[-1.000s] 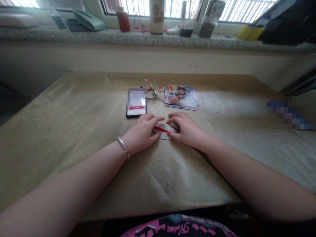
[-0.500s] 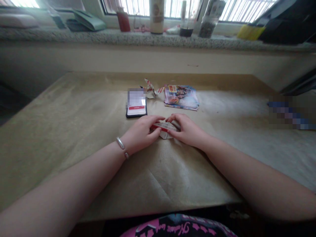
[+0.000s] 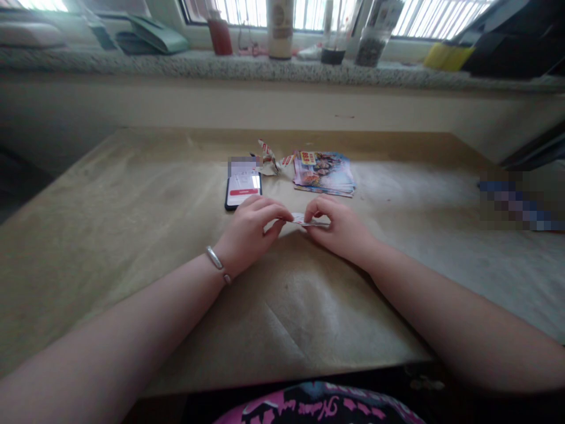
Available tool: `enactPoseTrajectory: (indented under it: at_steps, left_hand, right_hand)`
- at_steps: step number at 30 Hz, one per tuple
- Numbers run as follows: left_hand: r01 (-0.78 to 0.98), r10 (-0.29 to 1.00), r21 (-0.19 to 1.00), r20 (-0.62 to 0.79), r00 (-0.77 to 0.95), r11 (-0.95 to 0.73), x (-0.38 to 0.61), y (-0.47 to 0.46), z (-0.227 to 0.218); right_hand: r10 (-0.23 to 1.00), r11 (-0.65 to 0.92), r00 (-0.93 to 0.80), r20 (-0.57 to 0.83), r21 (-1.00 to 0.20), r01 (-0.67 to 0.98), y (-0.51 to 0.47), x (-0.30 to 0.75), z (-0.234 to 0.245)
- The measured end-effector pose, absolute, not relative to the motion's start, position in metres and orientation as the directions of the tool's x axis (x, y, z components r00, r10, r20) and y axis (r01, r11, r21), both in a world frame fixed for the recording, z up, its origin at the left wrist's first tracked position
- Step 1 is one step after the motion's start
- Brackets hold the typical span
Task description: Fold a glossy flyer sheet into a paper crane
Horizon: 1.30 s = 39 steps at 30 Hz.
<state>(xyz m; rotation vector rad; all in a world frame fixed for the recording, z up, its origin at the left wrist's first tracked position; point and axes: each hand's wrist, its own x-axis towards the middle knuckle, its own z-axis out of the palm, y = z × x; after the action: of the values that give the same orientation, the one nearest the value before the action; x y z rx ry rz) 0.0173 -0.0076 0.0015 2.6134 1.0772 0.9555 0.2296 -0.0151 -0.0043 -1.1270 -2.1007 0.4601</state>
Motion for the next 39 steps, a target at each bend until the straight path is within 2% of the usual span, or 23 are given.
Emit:
enactPoseTrajectory:
  at_steps: [2, 7, 14, 20, 26, 33, 39]
  left_hand:
    - [0.587, 0.654, 0.309, 0.493, 0.574, -0.748, 0.017, -0.007, 0.001]
    - [0.607, 0.631, 0.207, 0.417, 0.655, -0.767, 0.015, -0.004, -0.005]
    - [0.606, 0.679, 0.307, 0.338, 0.651, -0.734, 0.015, -0.003, -0.008]
    - [0.565, 0.642, 0.305, 0.357, 0.678, -0.767, 0.015, -0.002, -0.009]
    - [0.564, 0.663, 0.354, 0.312, 0.681, -0.746, 0.017, -0.006, -0.008]
    - [0.643, 0.689, 0.250, 0.232, 0.687, -0.724, 0.017, -0.011, -0.001]
    - [0.672, 0.701, 0.201, 0.224, 0.677, -0.713, 0.018, -0.012, 0.001]
  right_hand:
    - [0.794, 0.607, -0.432, 0.428, -0.520, 0.601, -0.015, 0.231, -0.003]
    - [0.779, 0.623, -0.550, 0.301, -0.465, 0.629, -0.013, 0.233, -0.005]
    - [0.769, 0.635, -0.590, 0.247, -0.401, 0.660, -0.015, 0.234, -0.004]
    - [0.765, 0.641, -0.595, 0.247, -0.379, 0.667, -0.014, 0.236, -0.002]
    - [0.783, 0.621, -0.565, 0.260, -0.377, 0.687, -0.010, 0.237, -0.006]
    - [0.808, 0.586, -0.531, 0.257, -0.449, 0.675, -0.005, 0.236, -0.010]
    - [0.832, 0.552, -0.509, 0.220, -0.401, 0.731, -0.005, 0.233, -0.008]
